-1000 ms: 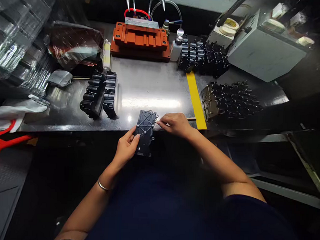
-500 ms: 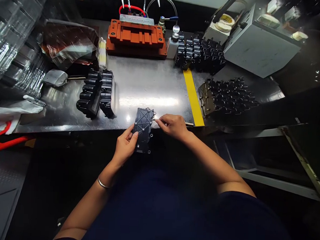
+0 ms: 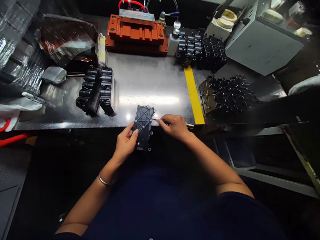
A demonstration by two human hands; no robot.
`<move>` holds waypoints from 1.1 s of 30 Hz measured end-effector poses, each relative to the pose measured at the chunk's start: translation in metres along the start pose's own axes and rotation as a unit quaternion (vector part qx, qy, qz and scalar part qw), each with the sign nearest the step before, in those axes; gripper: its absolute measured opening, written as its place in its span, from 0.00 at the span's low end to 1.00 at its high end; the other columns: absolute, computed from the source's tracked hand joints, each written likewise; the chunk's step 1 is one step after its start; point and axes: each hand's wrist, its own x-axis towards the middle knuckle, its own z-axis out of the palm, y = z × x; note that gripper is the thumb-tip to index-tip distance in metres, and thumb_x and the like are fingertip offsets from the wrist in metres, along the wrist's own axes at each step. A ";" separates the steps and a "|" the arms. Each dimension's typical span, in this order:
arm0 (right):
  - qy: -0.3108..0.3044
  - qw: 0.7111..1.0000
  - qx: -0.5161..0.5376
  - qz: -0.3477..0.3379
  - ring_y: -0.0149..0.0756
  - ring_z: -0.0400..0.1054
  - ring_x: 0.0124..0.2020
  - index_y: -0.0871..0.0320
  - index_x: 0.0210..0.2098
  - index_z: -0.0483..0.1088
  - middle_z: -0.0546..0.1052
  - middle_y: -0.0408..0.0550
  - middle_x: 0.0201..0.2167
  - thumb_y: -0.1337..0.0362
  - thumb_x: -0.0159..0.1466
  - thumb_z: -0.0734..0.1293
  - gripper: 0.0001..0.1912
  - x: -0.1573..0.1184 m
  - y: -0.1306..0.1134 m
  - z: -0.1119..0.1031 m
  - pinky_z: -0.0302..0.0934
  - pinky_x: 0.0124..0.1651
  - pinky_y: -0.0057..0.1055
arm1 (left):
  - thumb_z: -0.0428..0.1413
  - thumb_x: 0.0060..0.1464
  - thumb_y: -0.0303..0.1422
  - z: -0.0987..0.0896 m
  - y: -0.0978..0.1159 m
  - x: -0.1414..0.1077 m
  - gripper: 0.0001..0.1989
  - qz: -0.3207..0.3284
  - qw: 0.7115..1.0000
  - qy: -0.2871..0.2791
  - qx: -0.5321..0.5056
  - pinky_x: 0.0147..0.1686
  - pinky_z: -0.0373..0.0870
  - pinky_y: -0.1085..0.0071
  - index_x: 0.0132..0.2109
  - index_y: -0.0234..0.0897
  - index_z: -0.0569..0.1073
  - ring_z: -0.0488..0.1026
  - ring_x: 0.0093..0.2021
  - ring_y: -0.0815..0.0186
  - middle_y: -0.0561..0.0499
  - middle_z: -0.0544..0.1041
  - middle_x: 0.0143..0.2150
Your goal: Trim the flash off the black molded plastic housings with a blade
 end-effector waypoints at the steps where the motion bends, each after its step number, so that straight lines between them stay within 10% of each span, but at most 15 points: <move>1: 0.000 1.000 0.002 0.004 0.29 0.67 0.25 0.57 0.27 0.76 0.79 0.45 0.25 0.55 0.65 0.64 0.16 0.000 0.000 0.000 0.51 0.29 0.27 | 0.63 0.47 0.38 0.000 0.000 0.000 0.32 0.001 1.000 -0.001 0.001 0.21 0.56 0.76 0.58 0.28 0.73 0.58 0.20 0.75 0.60 0.63 0.20; 26: -0.020 0.996 0.048 0.068 0.32 0.69 0.27 0.57 0.27 0.75 0.79 0.46 0.26 0.55 0.66 0.63 0.16 -0.012 -0.024 0.009 0.53 0.31 0.28 | 0.60 0.51 0.37 0.001 -0.004 0.004 0.28 0.031 0.999 -0.009 0.015 0.20 0.56 0.77 0.57 0.28 0.73 0.58 0.19 0.74 0.60 0.63 0.19; 31: 0.041 0.963 0.249 0.092 0.32 0.68 0.31 0.59 0.37 0.76 0.78 0.48 0.34 0.51 0.58 0.70 0.17 -0.007 -0.012 -0.018 0.60 0.34 0.29 | 0.60 0.52 0.37 -0.033 0.023 -0.005 0.22 0.089 0.977 -0.174 0.086 0.27 0.67 0.73 0.54 0.35 0.77 0.72 0.27 0.67 0.48 0.78 0.31; 33: -0.073 0.938 0.330 0.075 0.32 0.68 0.31 0.59 0.40 0.76 0.78 0.47 0.35 0.49 0.52 0.73 0.23 -0.008 -0.009 -0.029 0.60 0.33 0.29 | 0.59 0.54 0.35 -0.052 0.036 -0.011 0.20 0.154 0.940 -0.264 0.151 0.32 0.71 0.70 0.54 0.39 0.78 0.74 0.30 0.64 0.46 0.81 0.36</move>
